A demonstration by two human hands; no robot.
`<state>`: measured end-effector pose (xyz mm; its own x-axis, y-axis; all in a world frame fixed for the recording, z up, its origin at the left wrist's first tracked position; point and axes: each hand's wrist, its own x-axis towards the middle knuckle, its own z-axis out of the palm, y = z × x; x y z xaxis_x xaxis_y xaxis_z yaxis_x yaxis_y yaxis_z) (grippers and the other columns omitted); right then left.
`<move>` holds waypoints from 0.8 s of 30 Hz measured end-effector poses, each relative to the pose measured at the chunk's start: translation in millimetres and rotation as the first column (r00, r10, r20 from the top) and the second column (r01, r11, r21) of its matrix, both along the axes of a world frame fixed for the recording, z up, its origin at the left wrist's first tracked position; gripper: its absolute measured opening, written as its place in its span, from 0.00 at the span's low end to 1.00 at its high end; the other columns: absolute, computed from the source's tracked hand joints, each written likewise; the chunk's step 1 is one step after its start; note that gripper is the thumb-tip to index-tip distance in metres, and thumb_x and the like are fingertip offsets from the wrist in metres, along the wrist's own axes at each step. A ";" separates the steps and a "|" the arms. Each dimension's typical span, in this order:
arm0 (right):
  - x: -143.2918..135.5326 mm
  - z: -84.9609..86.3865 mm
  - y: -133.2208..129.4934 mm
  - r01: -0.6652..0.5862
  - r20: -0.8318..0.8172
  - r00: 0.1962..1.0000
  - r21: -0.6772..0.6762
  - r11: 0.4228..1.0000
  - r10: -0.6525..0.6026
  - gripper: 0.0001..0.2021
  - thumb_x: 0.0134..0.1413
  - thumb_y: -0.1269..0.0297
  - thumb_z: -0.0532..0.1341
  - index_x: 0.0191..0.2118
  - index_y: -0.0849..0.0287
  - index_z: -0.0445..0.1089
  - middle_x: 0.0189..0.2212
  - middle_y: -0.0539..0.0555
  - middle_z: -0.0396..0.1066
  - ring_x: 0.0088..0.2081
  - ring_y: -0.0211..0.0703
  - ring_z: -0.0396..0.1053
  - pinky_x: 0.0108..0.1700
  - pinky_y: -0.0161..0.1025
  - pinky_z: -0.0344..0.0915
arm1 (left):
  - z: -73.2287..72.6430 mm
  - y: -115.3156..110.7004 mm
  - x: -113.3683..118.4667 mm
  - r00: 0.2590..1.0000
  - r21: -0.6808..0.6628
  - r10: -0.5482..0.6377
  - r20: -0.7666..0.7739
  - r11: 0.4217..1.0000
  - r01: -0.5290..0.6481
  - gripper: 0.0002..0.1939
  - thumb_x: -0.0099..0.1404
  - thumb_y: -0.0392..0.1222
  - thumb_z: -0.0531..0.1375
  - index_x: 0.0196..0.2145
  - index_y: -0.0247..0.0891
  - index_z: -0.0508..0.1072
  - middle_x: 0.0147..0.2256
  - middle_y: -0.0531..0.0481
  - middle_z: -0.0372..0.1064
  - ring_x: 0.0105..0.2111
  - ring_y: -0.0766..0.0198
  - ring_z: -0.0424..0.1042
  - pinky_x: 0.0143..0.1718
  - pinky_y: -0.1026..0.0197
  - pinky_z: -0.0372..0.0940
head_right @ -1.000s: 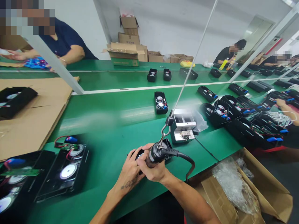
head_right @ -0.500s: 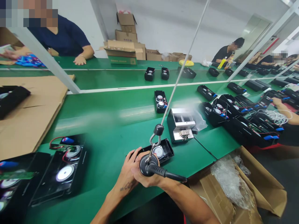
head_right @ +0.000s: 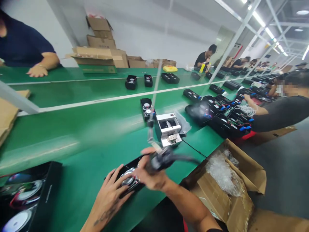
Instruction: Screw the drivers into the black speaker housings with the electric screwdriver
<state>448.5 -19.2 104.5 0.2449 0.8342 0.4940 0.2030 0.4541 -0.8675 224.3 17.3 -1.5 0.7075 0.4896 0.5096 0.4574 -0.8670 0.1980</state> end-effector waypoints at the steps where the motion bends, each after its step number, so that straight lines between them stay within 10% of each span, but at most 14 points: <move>1: 20.8 10.3 4.7 0.073 -0.065 0.995 0.032 0.997 -0.071 0.16 0.72 0.52 0.60 0.58 0.46 0.57 0.21 0.37 0.64 0.17 0.37 0.63 0.23 0.37 0.68 | 1.3 1.3 -7.7 0.999 0.018 -0.017 -0.035 1.000 0.017 0.04 0.69 0.40 0.65 0.36 0.46 0.81 0.55 0.49 0.80 0.72 0.39 0.60 0.69 0.36 0.60; 5: 99.7 31.8 33.9 0.490 -0.265 0.852 0.102 0.866 -0.451 0.21 0.64 0.58 0.69 0.55 0.52 0.60 0.19 0.35 0.65 0.17 0.34 0.63 0.28 0.36 0.68 | 12.7 1.6 -27.8 0.995 0.115 -0.065 -0.072 0.991 0.073 0.03 0.69 0.42 0.66 0.35 0.45 0.79 0.56 0.47 0.79 0.71 0.39 0.62 0.65 0.37 0.66; 10: 134.6 11.7 63.5 0.553 -0.179 0.822 0.024 0.833 -0.540 0.19 0.56 0.57 0.71 0.46 0.55 0.63 0.18 0.37 0.66 0.17 0.35 0.64 0.28 0.38 0.67 | 35.0 -6.7 -4.5 1.000 0.143 -0.012 -0.016 0.990 0.014 0.09 0.75 0.47 0.62 0.47 0.44 0.79 0.49 0.47 0.82 0.59 0.48 0.76 0.62 0.43 0.68; 17: 125.0 6.4 38.4 0.158 -0.179 0.962 -0.252 0.955 -0.207 0.20 0.52 0.59 0.76 0.45 0.55 0.68 0.17 0.38 0.65 0.16 0.34 0.61 0.21 0.36 0.61 | 32.0 -22.2 41.5 0.989 0.072 0.097 -0.115 0.993 -0.089 0.18 0.80 0.53 0.54 0.52 0.40 0.79 0.41 0.44 0.83 0.44 0.51 0.80 0.56 0.45 0.70; 24: 50.3 2.8 -11.6 -0.081 -0.515 0.853 0.036 0.996 0.088 0.18 0.66 0.62 0.69 0.55 0.48 0.63 0.21 0.36 0.63 0.14 0.31 0.57 0.19 0.32 0.59 | 30.4 -29.0 50.7 0.981 0.013 0.142 -0.133 0.990 -0.141 0.11 0.78 0.43 0.59 0.40 0.42 0.80 0.34 0.47 0.81 0.43 0.51 0.78 0.50 0.47 0.71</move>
<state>498.8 -30.7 107.3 0.3965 0.8578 0.3272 -0.3113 0.4609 -0.8311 275.1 -11.7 28.9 0.6928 0.5880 0.4176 0.5974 -0.7922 0.1245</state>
